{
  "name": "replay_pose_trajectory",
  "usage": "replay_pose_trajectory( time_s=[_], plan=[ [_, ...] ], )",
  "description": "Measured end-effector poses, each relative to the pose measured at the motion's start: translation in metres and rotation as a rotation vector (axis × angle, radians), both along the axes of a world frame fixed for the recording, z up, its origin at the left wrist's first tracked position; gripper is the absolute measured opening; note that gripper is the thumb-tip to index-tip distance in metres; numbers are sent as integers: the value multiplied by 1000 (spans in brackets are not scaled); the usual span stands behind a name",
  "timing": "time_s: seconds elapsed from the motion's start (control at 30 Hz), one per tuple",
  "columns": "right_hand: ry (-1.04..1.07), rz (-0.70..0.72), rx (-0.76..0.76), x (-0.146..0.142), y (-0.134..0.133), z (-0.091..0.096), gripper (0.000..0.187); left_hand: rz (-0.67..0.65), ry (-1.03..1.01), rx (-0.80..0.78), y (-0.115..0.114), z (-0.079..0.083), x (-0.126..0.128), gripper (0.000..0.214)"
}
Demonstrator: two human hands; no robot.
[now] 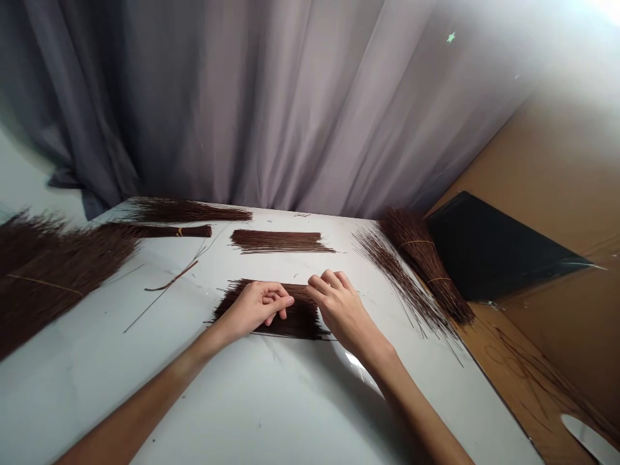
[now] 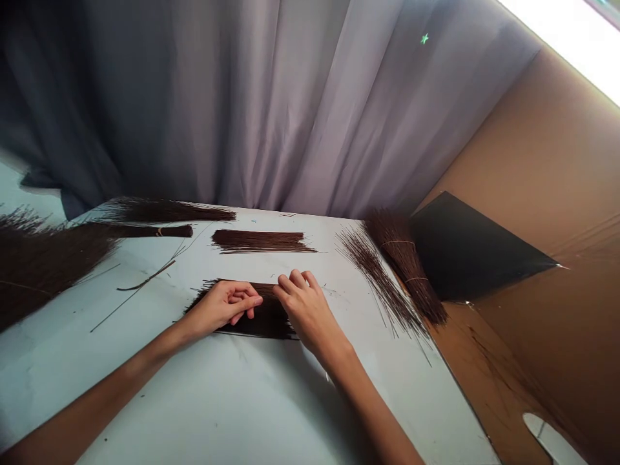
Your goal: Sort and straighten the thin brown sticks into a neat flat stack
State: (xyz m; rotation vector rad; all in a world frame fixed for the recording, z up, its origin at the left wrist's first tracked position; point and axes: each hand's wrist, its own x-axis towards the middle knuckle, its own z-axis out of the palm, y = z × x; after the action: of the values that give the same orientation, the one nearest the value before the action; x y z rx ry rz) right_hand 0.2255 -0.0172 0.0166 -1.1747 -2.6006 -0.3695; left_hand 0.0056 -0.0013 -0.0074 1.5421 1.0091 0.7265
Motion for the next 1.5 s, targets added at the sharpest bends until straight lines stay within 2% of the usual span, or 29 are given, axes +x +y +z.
replay_pose_trajectory(
  time_s=[0.13,0.23,0.3,0.4,0.43,0.5,0.57,0.63,0.73,0.8,0.9,0.97,1.0,1.07,1.1,1.17,1.23,1.33,1.43,1.5],
  plan=[
    [0,35,-67,3,-1,6,29,-6,16,1,0,0,0,29],
    [85,59,-92,11,-1,9,39,-28,54,-20,1,3,-3,31],
    [234,37,-74,15,-3,9,42,-35,63,-16,1,5,-5,31],
    [583,-54,-95,12,-10,6,20,1,18,1,1,10,-6,29],
    [695,-86,-150,7,-13,4,16,25,-13,0,0,11,-6,29],
    [841,-127,-344,-8,-21,0,22,95,-81,-13,-2,15,-4,28],
    [885,-122,-573,-27,-27,-5,23,196,-168,-30,-5,18,0,28],
    [916,-95,-725,-47,-32,-10,23,285,-259,-51,-9,19,5,28],
    [1009,-75,-789,-63,-33,-15,26,324,-333,-64,-10,18,11,30],
    [1051,-85,-796,-60,-29,-14,31,296,-300,-18,-8,15,11,31],
    [1025,-172,-732,-27,-14,-6,38,256,-54,172,-1,7,2,30],
    [917,-288,-549,11,0,1,38,191,208,341,5,1,-7,24],
    [844,-422,-398,33,6,3,36,128,297,394,7,-1,-12,20],
    [621,-778,-149,78,18,4,32,12,400,466,9,-4,-19,15],
    [504,-922,-81,98,23,3,33,-25,425,492,10,-5,-22,13],
    [321,-1098,-52,133,29,-2,35,-54,462,543,10,-6,-24,14],
    [214,-1151,-52,158,32,-10,35,-54,490,581,9,-7,-24,16],
    [160,-1135,-45,175,33,-22,38,-32,525,619,7,-6,-20,19],
    [218,-1089,22,171,36,-30,46,-25,560,675,5,-5,-16,20],
    [315,-980,62,155,41,-34,43,-45,587,724,4,-4,-15,21]
  ],
)
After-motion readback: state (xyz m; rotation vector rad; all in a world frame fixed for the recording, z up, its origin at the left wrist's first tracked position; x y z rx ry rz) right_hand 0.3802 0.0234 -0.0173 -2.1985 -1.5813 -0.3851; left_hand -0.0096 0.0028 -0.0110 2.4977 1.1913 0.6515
